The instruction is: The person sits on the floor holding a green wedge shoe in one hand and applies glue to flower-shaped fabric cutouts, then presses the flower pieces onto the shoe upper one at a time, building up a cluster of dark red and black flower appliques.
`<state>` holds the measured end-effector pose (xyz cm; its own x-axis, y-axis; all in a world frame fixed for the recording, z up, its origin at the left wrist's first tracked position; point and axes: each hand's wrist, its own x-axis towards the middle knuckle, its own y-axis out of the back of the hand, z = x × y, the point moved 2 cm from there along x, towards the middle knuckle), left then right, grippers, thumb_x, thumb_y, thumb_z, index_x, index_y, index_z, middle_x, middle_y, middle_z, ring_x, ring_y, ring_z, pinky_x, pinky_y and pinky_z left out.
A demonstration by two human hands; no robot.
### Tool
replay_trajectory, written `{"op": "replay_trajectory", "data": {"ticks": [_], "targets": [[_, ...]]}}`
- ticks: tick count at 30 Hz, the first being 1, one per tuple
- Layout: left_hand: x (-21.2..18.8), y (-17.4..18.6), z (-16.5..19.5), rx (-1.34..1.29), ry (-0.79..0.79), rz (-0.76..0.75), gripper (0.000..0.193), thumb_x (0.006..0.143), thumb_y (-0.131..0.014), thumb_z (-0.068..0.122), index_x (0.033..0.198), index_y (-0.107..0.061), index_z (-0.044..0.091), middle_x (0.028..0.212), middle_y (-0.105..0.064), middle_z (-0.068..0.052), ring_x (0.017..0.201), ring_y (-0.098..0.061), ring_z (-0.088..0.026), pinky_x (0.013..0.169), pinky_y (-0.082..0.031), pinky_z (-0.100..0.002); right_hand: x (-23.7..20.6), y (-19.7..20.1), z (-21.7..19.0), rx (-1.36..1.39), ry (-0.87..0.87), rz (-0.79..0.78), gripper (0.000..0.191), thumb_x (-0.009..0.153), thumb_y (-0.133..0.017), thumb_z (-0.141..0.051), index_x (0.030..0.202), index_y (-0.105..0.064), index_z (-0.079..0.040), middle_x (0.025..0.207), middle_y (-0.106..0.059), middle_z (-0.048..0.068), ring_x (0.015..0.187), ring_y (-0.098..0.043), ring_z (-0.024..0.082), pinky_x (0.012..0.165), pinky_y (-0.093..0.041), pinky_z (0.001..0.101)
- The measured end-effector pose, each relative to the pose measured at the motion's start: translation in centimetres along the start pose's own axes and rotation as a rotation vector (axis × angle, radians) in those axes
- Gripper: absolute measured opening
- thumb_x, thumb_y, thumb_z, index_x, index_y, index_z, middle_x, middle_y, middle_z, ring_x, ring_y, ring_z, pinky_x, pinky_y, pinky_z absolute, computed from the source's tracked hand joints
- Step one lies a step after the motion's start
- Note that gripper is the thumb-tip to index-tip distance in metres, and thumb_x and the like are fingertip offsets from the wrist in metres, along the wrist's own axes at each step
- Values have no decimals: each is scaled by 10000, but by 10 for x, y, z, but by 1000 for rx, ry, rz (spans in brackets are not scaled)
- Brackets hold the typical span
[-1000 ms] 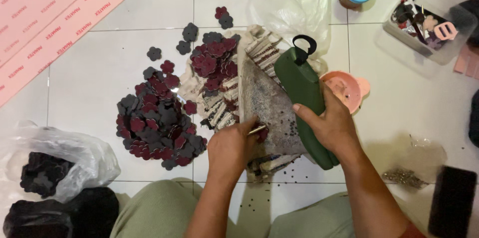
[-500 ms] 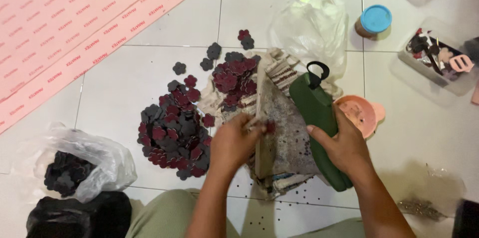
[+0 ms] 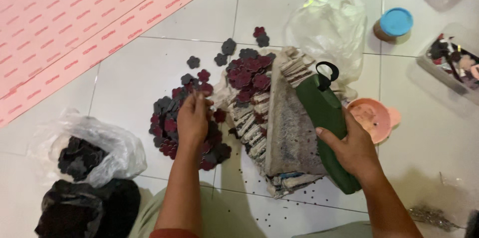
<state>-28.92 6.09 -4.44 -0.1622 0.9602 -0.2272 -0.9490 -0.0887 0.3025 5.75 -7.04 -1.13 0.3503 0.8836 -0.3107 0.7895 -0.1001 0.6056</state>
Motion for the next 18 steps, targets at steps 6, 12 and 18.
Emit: {"op": "replay_trajectory", "data": {"ticks": [6, 12, 18], "targets": [[-24, -9, -14, 613, -327, 44, 284, 893, -729, 223, 1149, -739, 99, 1040, -693, -156, 940, -681, -371, 806, -538, -449, 2, -2, -2, 60, -9, -21, 704, 822, -728, -375, 1426, -534, -69, 1087, -745, 143, 756, -709, 237, 729, -566, 379], [-32, -23, -5, 786, -223, 47, 291, 898, -709, 207, 1174, -728, 120, 1117, -645, -129, 973, -662, -385, 806, -523, -474, 3, -1, -1, 44, 2, -29, 676, 834, -724, -398, 1393, -548, -60, 1093, -739, 153, 774, -715, 236, 737, -566, 378], [-33, -8, 6, 802, -180, 145, 212, 858, -728, 228, 1032, -763, 112, 1152, -661, -90, 952, -673, -354, 791, -526, -465, 5, 0, -3, 64, -13, -37, 693, 832, -728, -403, 1407, -540, -64, 1080, -742, 156, 798, -721, 227, 735, -573, 377]]}}
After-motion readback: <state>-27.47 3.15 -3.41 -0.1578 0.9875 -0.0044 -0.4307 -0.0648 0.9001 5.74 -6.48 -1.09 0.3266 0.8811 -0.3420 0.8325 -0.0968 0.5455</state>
